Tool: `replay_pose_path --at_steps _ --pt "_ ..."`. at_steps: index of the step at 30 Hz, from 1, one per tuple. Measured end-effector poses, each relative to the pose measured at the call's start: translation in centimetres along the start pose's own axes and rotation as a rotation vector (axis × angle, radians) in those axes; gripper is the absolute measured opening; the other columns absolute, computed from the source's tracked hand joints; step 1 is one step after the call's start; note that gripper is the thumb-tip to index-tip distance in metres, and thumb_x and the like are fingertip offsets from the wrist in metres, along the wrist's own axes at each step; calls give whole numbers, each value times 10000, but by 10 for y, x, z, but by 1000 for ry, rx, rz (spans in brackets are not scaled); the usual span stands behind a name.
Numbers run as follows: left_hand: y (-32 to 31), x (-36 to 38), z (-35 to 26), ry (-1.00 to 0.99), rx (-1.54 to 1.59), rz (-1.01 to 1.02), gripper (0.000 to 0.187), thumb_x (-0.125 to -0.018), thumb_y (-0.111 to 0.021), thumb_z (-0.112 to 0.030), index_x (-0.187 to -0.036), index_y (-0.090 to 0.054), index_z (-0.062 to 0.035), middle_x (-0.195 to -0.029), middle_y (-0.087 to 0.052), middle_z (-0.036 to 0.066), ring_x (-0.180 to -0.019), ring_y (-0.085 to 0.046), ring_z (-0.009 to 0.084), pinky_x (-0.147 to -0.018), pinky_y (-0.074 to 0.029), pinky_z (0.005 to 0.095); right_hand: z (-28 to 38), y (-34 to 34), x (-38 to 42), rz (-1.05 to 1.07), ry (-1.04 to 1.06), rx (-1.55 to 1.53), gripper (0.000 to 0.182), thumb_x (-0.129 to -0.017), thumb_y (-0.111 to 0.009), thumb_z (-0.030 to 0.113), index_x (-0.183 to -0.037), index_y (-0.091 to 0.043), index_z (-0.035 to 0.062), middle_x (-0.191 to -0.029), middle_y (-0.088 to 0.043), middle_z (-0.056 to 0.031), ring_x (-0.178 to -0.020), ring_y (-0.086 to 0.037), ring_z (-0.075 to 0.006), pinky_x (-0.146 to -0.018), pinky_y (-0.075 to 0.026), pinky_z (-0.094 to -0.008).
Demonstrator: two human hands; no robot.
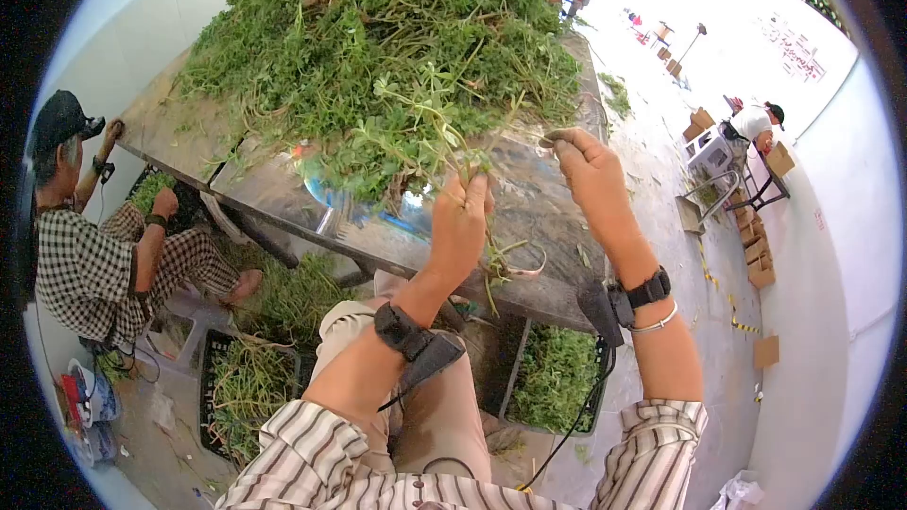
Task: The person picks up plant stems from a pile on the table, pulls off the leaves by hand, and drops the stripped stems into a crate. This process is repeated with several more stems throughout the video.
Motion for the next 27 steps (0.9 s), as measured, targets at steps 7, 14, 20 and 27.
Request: replay_pose_path --at_steps 7,14,20,27 --pt "0 0 -2 -7 -30 -6 237 -935 -416 -208 -916 -523 3 -635 -541 97 -548 -517 239 -511 -392 349 -10 -10 -6 26 255 291 271 -890 -465 142 -1107 -545 2 -823 -587 -103 -763 -557 -217 -704 -432 -311" --pt "0 2 -4 15 -97 -4 242 -941 -397 -198 -894 -530 -1 -646 -533 90 -557 -514 233 -524 -387 354 26 -17 9 -64 527 507 267 -847 -501 91 -1100 -549 21 -877 -579 -147 -849 -552 -316 -782 -429 -347" --pt "-1 1 -2 45 -109 18 245 -942 -398 -200 -884 -530 -2 -662 -528 97 -573 -514 242 -529 -386 370 94 -24 36 -70 655 403 188 -777 -551 17 -954 -613 28 -846 -568 -90 -789 -534 -255 -690 -439 -316" --pt "-4 3 1 -233 -200 -58 243 -936 -400 -187 -895 -526 17 -706 -550 180 -637 -523 367 -566 -391 436 147 -62 61 160 1235 818 340 -650 -595 -6 -973 -633 93 -790 -504 -49 -705 -466 -219 -620 -402 -312"
Point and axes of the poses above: each hand's wrist, its own x-axis away from the middle knuckle, its own y-axis out of the back of the hand, z = x × y, the point moved 5 cm from there along -x, towards the middle knuckle
